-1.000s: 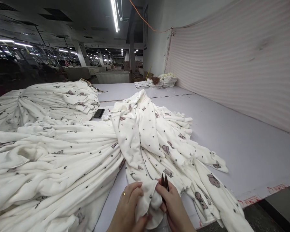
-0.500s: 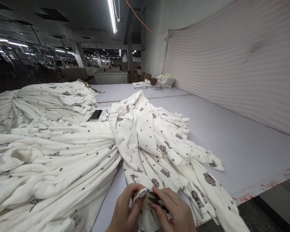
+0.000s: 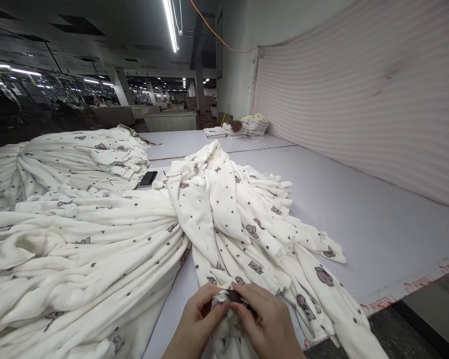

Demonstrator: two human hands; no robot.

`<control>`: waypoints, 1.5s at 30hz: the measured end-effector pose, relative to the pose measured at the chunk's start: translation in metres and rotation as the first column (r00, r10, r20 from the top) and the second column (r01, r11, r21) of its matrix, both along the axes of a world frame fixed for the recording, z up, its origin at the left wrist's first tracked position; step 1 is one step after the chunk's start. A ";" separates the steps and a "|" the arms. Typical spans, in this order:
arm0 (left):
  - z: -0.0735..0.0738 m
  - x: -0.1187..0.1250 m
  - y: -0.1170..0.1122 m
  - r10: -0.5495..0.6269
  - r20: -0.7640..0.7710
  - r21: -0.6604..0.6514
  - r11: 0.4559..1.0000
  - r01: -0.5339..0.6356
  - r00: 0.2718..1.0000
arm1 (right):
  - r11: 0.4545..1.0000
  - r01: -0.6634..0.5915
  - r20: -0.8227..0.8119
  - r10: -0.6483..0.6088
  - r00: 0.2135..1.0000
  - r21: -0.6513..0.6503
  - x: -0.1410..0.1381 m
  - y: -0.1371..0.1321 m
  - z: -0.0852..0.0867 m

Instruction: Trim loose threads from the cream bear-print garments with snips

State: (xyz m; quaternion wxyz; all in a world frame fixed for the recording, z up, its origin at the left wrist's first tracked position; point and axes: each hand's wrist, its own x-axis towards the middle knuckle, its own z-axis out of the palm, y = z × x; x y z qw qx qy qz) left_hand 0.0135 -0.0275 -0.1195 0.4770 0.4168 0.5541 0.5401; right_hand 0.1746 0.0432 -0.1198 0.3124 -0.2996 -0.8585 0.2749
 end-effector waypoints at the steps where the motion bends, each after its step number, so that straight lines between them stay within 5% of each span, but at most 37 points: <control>1: 0.001 -0.001 0.000 -0.018 -0.009 -0.001 1.000 0.018 1.000 | 0.999 -0.002 0.004 0.003 1.000 -0.037 0.000 0.000 0.001; 7: -0.003 -0.001 -0.001 -0.033 0.117 -0.036 0.999 0.038 0.993 | 0.989 0.042 0.014 -0.041 0.999 -0.141 0.003 0.003 0.004; 17: 0.003 -0.002 0.003 -0.098 -0.175 -0.015 0.995 0.097 0.980 | 0.982 0.053 0.038 -0.047 0.998 -0.182 0.002 0.006 0.005; 26: -0.003 -0.001 0.005 0.026 -0.394 0.018 1.000 -0.021 0.919 | 0.978 -0.001 -0.144 -0.030 0.989 -0.209 -0.011 -0.007 0.007; 30: -0.002 -0.001 0.002 0.014 -0.308 -0.019 1.000 -0.021 0.951 | 0.960 -0.007 -0.185 -0.047 0.982 -0.280 -0.025 -0.008 0.001; 35: -0.012 -0.007 0.001 -0.006 -0.057 -0.066 0.998 0.003 0.998 | 0.837 0.025 -0.230 -0.179 0.957 -0.546 -0.028 -0.002 -0.003; 39: -0.016 -0.012 0.003 0.043 -0.140 -0.106 0.993 -0.058 0.989 | 0.898 0.003 -0.157 -0.080 0.984 -0.440 -0.018 -0.003 -0.002; 45: 0.001 -0.014 0.008 -0.028 -0.374 -0.086 0.996 -0.004 0.927 | 0.982 0.022 0.030 -0.016 0.999 -0.185 -0.014 -0.008 0.002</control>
